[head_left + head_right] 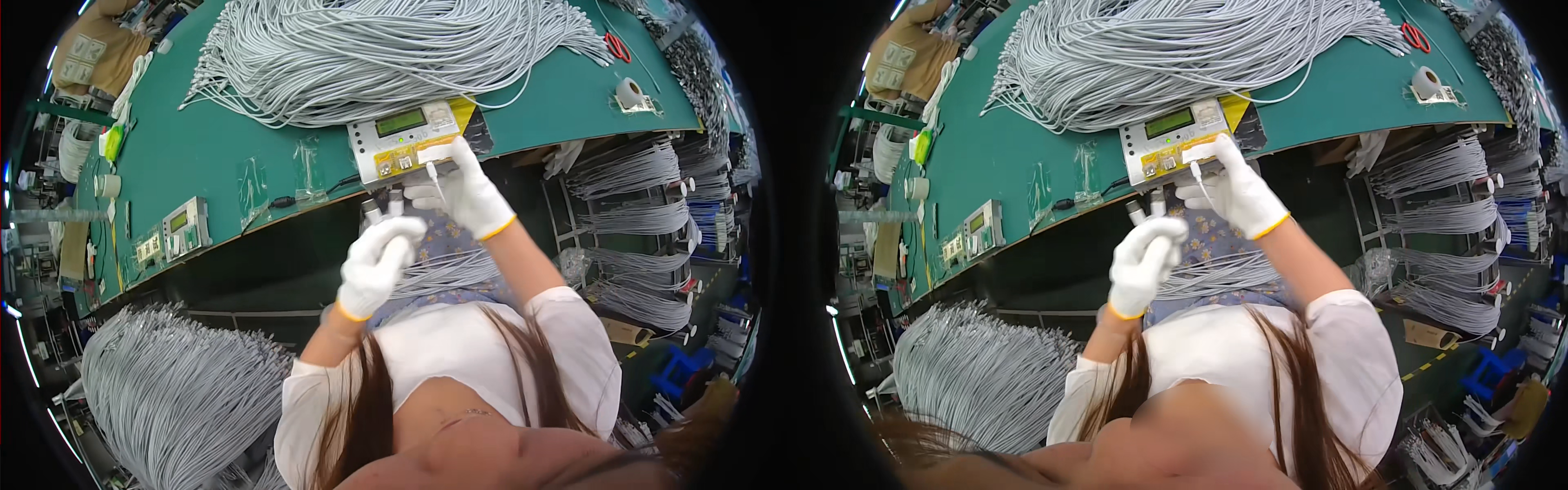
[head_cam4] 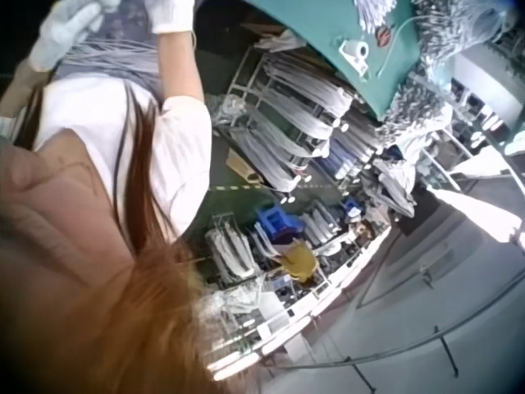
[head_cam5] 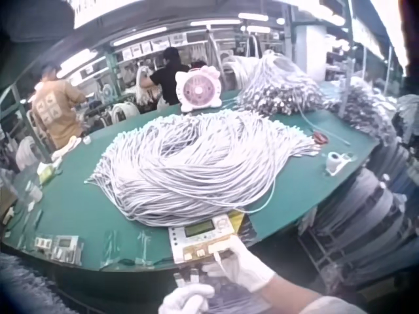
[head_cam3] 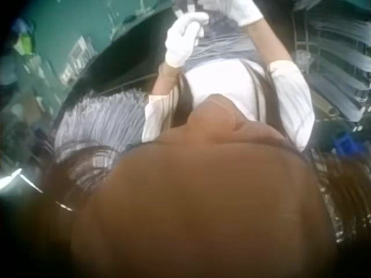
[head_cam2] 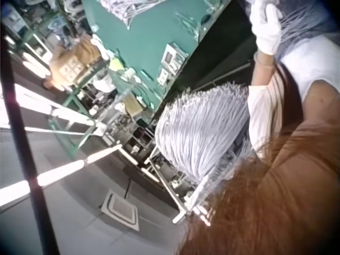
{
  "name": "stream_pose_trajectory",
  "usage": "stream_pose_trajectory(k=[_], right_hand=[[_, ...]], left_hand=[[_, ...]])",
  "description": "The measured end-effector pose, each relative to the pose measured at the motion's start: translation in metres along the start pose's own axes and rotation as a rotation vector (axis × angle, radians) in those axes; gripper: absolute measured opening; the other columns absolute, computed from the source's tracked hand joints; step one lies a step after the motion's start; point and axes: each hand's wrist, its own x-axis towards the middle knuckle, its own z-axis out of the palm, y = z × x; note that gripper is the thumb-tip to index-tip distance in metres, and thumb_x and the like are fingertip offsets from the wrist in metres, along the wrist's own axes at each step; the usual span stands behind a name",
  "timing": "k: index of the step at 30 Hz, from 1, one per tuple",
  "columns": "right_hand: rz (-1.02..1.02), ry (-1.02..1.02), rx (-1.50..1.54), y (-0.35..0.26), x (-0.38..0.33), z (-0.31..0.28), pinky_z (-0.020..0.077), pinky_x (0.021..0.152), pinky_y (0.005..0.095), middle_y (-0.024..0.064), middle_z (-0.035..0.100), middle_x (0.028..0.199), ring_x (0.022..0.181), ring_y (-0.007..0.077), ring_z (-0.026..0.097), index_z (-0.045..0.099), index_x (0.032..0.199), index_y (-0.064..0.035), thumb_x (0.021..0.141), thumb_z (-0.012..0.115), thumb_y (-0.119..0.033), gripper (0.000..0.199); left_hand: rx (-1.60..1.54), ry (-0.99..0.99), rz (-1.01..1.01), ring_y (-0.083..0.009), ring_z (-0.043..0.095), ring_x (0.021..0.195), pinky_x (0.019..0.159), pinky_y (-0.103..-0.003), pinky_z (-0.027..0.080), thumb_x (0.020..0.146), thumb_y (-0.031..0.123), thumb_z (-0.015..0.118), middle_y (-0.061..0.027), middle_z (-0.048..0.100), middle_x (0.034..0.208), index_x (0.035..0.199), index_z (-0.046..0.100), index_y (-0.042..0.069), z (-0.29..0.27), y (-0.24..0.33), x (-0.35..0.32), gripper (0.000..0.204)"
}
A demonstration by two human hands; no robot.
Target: The person takes cables from a pile on a workbench, inserts their connectors into a testing device, and pulls the tested cables onto her lap.
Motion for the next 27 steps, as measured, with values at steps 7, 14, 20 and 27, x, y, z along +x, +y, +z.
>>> stream_pose_trajectory(k=[7,14,20,27], right_hand=[[-0.331,0.161,-0.001,0.014,0.015,0.013,0.052,0.086,0.0368,0.0144,0.064,0.115,0.099,0.0231,0.065,0.054,0.129,-0.0008,0.096,0.055,-0.047,0.057],[-0.163,0.076,-0.342,0.007,0.002,-0.021,0.0505,0.083,0.031,0.0111,0.071,0.094,0.089,0.0177,0.066,0.064,0.12,-0.0021,0.101,0.043,-0.049,0.055],[-0.089,0.156,-0.727,-0.011,-0.017,-0.023,0.0498,0.069,0.0274,0.0091,0.07,0.079,0.071,0.0145,0.065,0.072,0.095,0.0004,0.101,0.041,-0.05,0.06],[-0.2,0.077,-0.848,-0.023,-0.022,-0.03,0.0511,0.064,0.0302,0.0099,0.069,0.071,0.064,0.0182,0.065,0.069,0.086,0.0017,0.1,0.044,-0.046,0.056]], left_hand=[[0.599,0.16,0.421,-0.0058,0.055,0.06,0.057,-0.022,0.046,0.092,-0.005,0.054,-0.004,0.067,0.082,0.109,0.069,0.004,0.022,-0.019,0.039,0.025],[0.478,0.196,0.295,-0.0057,0.056,0.059,0.056,-0.021,0.047,0.093,-0.001,0.053,-0.0071,0.071,0.084,0.111,0.069,0.002,0.029,-0.009,0.04,0.024],[0.27,0.103,0.105,-0.0058,0.059,0.062,0.058,-0.019,0.047,0.094,-0.001,0.052,-0.0077,0.072,0.089,0.111,0.068,-0.002,0.027,0.002,0.045,0.024],[0.159,0.1,0.084,-0.0057,0.06,0.064,0.055,-0.018,0.046,0.095,0.004,0.051,-0.007,0.072,0.086,0.111,0.068,-0.001,0.016,0.007,0.041,0.024]])
